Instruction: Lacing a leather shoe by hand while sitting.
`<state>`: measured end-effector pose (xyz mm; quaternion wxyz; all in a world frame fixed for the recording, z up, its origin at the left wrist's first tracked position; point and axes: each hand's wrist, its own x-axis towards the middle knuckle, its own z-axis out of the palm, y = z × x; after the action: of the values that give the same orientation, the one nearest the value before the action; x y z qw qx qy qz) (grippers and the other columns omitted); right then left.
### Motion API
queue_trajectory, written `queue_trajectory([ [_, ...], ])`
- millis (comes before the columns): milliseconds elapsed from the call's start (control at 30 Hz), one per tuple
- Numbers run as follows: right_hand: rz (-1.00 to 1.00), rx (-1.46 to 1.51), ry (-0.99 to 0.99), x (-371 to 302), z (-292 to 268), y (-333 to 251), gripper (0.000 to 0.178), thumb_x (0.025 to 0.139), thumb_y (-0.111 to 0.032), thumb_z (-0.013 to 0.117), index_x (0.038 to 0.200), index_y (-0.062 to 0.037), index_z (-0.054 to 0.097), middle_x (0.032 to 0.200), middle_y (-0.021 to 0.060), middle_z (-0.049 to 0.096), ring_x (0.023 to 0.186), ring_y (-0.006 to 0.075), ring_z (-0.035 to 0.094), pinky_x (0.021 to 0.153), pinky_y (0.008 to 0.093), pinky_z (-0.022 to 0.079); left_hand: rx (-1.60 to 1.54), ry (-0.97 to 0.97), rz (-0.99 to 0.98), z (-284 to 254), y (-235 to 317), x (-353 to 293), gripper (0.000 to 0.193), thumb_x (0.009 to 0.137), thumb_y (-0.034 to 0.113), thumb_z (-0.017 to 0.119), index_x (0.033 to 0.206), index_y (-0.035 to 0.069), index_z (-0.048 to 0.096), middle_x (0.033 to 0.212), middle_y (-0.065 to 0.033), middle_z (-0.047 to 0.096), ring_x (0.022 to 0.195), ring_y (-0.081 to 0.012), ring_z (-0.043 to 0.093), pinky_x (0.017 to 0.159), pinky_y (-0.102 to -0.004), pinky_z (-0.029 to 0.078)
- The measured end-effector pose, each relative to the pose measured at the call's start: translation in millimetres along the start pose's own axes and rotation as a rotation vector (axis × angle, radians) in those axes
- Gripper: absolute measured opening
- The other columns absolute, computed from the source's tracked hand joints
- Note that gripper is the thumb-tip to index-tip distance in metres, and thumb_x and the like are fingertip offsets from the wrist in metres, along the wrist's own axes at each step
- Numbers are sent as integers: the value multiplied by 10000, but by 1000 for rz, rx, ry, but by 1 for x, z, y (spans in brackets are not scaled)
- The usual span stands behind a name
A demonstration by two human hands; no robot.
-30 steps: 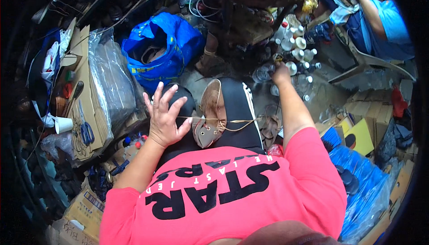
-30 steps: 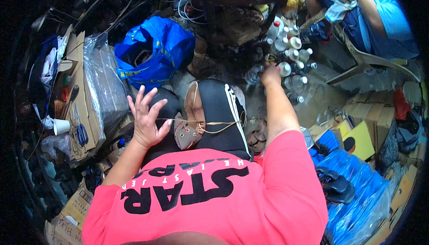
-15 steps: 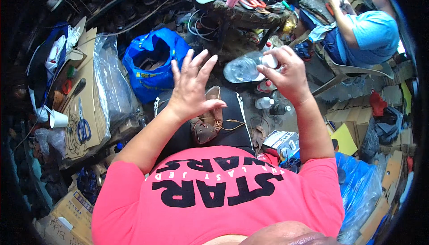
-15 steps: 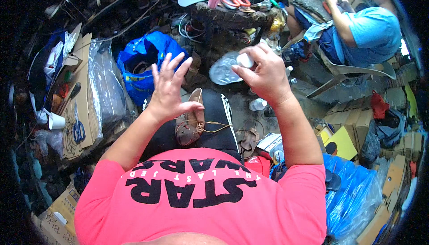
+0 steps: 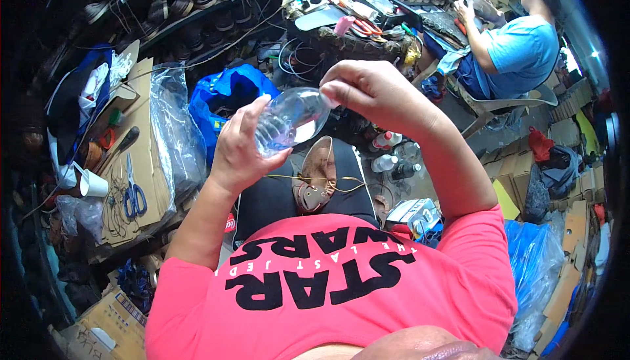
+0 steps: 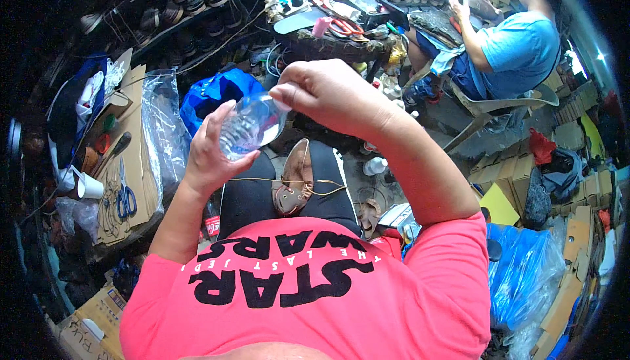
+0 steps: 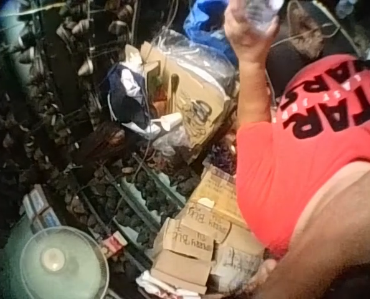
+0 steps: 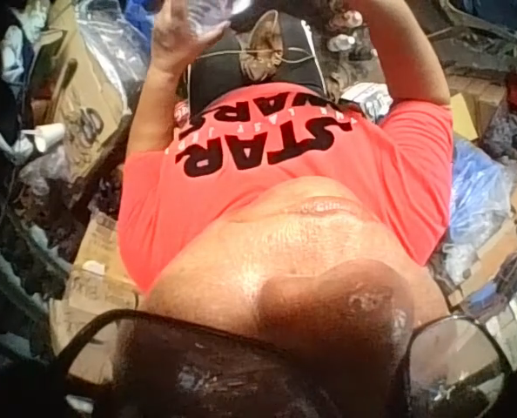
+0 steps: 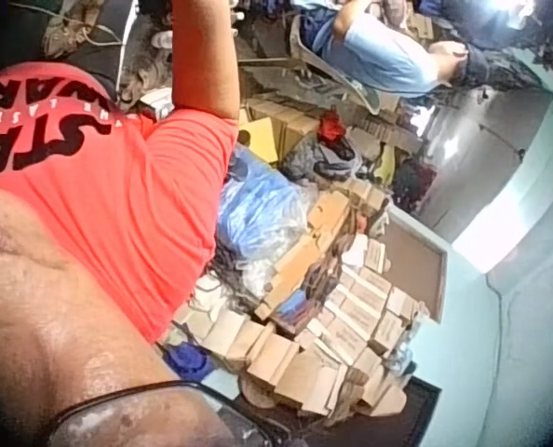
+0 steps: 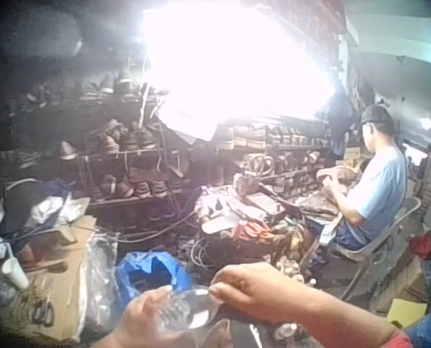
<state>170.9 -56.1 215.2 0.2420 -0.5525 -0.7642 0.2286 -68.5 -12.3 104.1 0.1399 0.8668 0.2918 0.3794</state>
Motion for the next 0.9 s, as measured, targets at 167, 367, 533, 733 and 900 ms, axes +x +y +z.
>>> queue_trajectory([
  [167, -480, -193, 4, 13, 11, -4, 338, 779, -153, 720, 1070, -60, 575, 1044, 95, 593, 717, 215, 603, 666, 325, 493, -241, -114, -144, -26, -2, -19, 880, 551, 186, 833, 1307, 68, 399, 1073, -154, 579, 963, -298, 603, 855, -373, 491],
  [367, 1, -90, -108, 18, 14, -27, 369, 809, -199, 723, 1089, -23, 559, 812, 93, 626, 664, 195, 587, 608, 308, 481, -159, -37, -175, -31, -1, -24, 872, 550, 185, 831, 1300, 66, 401, 1077, -157, 575, 964, -306, 598, 858, -383, 486],
  [533, -351, -114, 55, 15, 19, -14, 314, 869, -293, 649, 1028, -27, 600, 735, 68, 634, 582, 141, 558, 551, 271, 449, -72, -36, -114, -32, -2, -25, 852, 556, 189, 824, 1288, 68, 405, 1073, -166, 569, 948, -329, 589, 839, -400, 483],
  [733, 238, 13, -121, 15, 17, -25, 271, 885, -281, 627, 967, -24, 605, 652, 29, 560, 573, 75, 503, 523, 243, 423, -3, -64, -107, -29, -4, -24, 853, 560, 180, 823, 1296, 75, 404, 1108, -160, 562, 980, -325, 582, 869, -392, 471],
  [900, -105, -103, -57, 11, 13, -16, 171, 811, -121, 685, 945, -45, 611, 772, 56, 585, 707, 130, 554, 614, 285, 446, -70, -107, -132, -23, -5, -23, 876, 550, 158, 831, 1307, 75, 398, 1139, -157, 554, 1006, -311, 578, 883, -378, 474],
])
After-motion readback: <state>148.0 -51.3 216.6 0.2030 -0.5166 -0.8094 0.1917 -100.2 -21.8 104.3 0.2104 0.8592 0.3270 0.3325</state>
